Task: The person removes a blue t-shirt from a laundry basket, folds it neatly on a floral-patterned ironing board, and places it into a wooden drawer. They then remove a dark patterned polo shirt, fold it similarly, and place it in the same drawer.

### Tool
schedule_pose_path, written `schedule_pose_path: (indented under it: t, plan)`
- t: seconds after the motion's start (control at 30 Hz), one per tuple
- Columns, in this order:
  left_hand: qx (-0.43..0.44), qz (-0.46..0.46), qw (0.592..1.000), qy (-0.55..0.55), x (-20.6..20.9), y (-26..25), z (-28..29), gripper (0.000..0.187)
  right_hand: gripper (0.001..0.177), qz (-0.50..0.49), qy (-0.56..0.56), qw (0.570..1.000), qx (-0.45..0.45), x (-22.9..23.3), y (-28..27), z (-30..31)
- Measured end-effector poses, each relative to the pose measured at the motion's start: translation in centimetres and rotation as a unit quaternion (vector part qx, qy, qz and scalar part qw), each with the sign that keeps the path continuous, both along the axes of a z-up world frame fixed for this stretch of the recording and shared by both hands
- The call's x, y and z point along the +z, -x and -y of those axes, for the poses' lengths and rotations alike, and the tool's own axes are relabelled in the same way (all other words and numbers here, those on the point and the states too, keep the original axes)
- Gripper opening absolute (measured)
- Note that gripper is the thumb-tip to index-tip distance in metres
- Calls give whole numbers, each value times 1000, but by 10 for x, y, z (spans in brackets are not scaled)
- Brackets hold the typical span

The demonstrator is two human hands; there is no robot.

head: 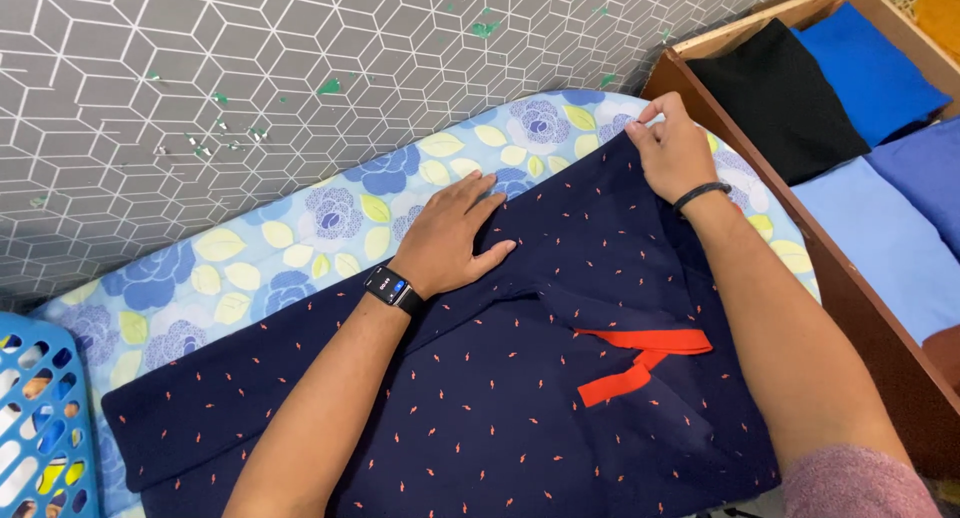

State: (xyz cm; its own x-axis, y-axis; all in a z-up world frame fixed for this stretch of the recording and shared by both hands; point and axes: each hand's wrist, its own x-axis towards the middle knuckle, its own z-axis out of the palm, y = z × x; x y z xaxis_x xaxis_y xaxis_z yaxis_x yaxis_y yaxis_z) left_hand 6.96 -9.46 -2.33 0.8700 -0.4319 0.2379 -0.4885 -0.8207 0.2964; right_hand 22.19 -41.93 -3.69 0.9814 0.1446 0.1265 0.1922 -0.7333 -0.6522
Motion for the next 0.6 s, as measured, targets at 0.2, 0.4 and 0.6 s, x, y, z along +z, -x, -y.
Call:
schedule_pose_path:
  t: [0.2, 0.4, 0.6]
  plan:
    - [4, 15, 1000, 23, -13, -8, -3, 46, 22, 82, -60, 993, 68, -6, -9, -2]
    - [32, -38, 993, 109, 1, -14, -14, 33, 27, 58, -293, 937, 181, 43, 3, 9]
    - [12, -162, 984, 71, 39, 32, -67, 43, 25, 61, -332, 922, 189, 69, 17, 14]
